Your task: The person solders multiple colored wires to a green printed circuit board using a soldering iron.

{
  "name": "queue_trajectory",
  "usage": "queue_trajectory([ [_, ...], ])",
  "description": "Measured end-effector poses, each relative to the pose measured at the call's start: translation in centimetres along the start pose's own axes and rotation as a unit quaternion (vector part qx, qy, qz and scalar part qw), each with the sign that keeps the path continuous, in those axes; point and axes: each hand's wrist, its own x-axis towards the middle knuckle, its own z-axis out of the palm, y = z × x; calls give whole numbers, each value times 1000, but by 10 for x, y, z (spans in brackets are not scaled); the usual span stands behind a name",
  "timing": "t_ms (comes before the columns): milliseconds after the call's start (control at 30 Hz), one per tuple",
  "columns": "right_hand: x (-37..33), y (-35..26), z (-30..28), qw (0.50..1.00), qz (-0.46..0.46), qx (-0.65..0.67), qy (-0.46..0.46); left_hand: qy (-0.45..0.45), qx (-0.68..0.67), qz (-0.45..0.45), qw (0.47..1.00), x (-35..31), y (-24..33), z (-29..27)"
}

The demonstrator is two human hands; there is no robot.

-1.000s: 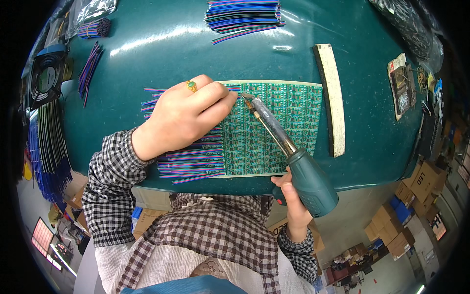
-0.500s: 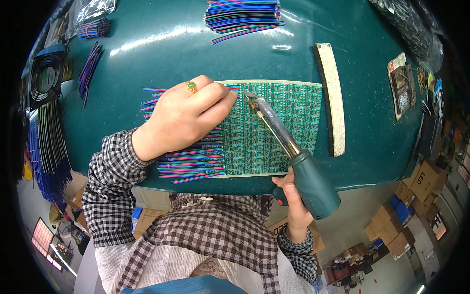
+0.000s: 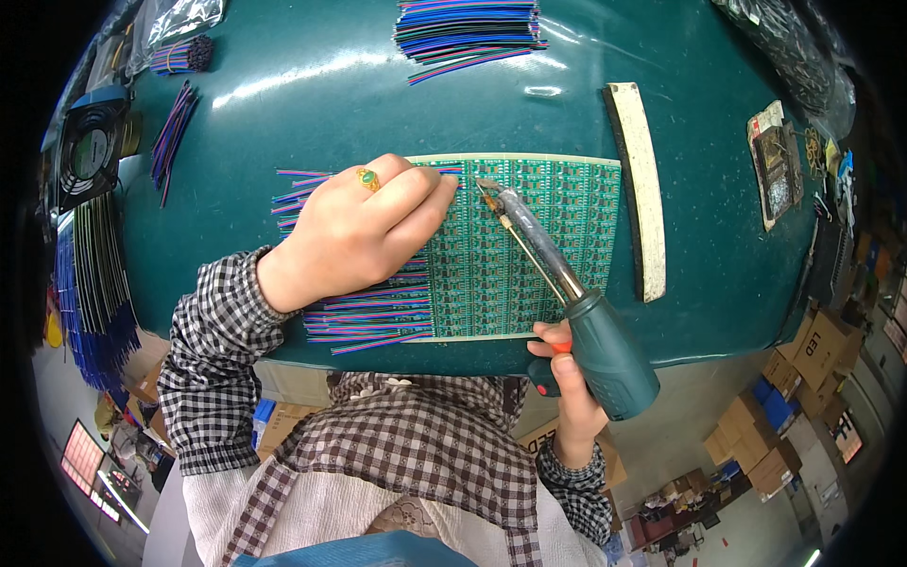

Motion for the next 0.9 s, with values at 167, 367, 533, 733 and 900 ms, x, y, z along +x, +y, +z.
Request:
queue_trajectory([
  [167, -1, 4, -3, 1000, -7, 12, -11, 4, 3, -1, 1000, -1, 1, 0],
  [367, -1, -2, 1, 1000, 2, 29, -6, 0, -4, -8, 1000, -2, 1, 1],
  [533, 1, -3, 0, 999, 5, 37, -13, 3, -4, -9, 1000, -2, 0, 1],
  [733, 0, -3, 1, 999, 7, 27, -18, 8, -2, -3, 1000, -1, 0, 0],
  [900, 0, -3, 3, 999, 16, 31, -4, 4, -3, 0, 1000, 0, -1, 0],
])
